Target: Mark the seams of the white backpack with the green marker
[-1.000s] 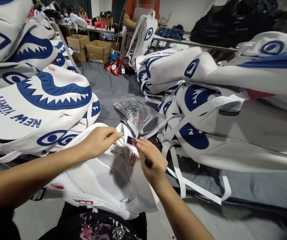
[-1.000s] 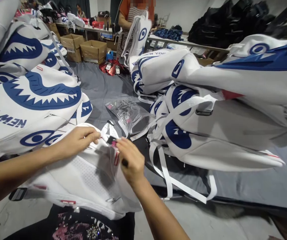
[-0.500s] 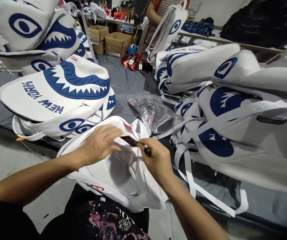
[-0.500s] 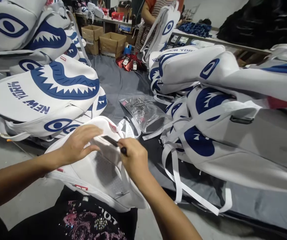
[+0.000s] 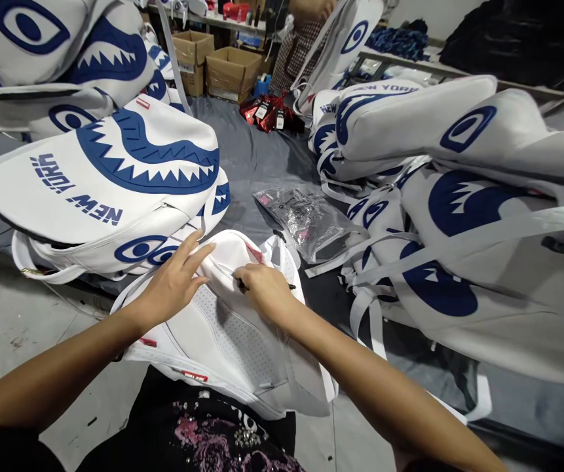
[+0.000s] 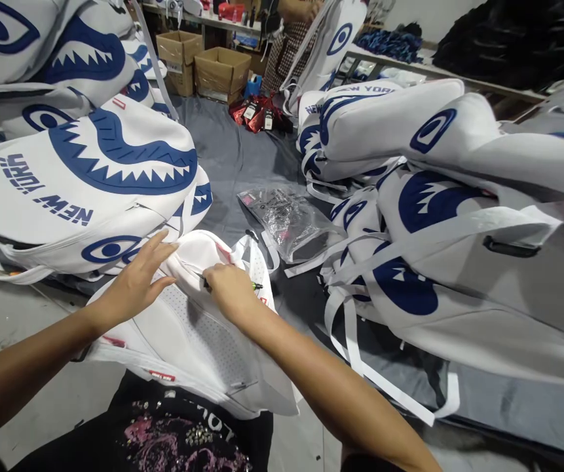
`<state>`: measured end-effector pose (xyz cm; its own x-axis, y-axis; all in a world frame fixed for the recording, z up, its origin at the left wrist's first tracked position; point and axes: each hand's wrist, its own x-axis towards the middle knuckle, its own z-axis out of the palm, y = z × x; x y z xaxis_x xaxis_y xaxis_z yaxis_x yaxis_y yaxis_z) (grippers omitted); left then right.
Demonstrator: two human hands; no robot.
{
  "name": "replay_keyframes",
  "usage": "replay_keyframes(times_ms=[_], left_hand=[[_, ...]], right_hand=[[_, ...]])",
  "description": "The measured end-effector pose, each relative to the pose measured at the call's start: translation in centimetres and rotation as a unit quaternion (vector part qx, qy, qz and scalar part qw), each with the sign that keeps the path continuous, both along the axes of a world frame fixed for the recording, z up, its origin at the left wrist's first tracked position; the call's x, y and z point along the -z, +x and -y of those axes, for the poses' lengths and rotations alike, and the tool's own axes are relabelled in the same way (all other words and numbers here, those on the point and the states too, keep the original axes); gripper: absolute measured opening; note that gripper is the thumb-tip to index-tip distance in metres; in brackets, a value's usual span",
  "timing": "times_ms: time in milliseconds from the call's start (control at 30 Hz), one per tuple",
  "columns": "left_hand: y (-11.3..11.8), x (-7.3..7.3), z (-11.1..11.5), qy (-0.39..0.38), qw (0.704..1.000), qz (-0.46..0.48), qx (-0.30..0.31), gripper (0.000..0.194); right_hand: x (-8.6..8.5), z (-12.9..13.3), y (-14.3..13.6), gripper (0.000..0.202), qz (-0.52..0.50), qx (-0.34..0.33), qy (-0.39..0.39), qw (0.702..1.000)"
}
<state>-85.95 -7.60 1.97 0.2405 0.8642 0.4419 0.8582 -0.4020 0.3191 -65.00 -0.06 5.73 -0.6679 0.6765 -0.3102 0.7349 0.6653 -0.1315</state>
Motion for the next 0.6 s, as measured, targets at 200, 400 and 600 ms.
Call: replay_keyframes(times_ms=[200,400,600], left_hand=[[-0.1,0.0,-0.1,-0.031,0.998,0.036,-0.038,0.071],[-0.5,0.8,-0.2,-0.014,0.998,0.045,-0.04,0.076],[-1.5,-0.5,-1.1,-0.227,0.961,0.018,-0.157,0.09]], right_hand=[[-0.4,-0.9,-0.7,0.028,0.003,0.01,0.005,1.0],[-0.5,-2.5,-4.3,0.031,-0.159,-0.01,-0.025,0.987],[-0.7,-2.0,-1.2,0.023,-0.015,-0.015,0.002,1.0]])
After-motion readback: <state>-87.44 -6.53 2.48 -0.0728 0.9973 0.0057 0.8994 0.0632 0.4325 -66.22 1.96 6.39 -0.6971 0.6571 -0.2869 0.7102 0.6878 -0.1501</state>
